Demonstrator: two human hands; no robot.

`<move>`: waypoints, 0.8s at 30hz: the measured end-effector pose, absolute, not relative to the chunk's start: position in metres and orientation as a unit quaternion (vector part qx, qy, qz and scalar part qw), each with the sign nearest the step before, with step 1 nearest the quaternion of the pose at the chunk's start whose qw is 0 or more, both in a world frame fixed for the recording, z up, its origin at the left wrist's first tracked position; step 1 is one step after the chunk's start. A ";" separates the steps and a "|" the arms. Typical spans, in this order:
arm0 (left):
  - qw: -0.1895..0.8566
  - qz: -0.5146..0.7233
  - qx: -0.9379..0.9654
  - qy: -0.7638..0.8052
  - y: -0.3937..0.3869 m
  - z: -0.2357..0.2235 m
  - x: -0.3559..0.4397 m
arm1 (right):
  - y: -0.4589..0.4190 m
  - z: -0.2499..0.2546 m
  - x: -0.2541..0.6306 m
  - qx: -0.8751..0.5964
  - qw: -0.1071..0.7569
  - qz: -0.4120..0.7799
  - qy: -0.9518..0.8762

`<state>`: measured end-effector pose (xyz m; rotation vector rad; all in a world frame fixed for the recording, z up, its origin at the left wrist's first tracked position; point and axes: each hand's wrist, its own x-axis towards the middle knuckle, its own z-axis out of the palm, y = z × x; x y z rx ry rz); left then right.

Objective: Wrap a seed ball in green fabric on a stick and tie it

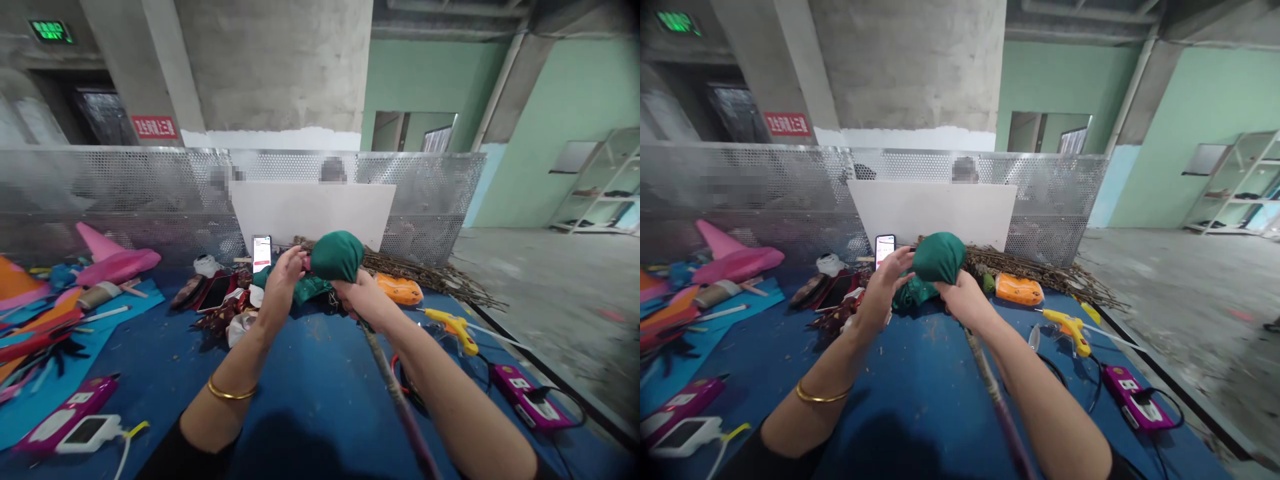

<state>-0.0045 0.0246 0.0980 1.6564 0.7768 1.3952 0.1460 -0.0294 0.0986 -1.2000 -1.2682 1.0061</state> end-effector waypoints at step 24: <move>0.335 0.511 0.723 0.322 -0.024 -0.034 -0.033 | -0.067 -0.025 0.097 -0.690 0.027 0.148 -0.708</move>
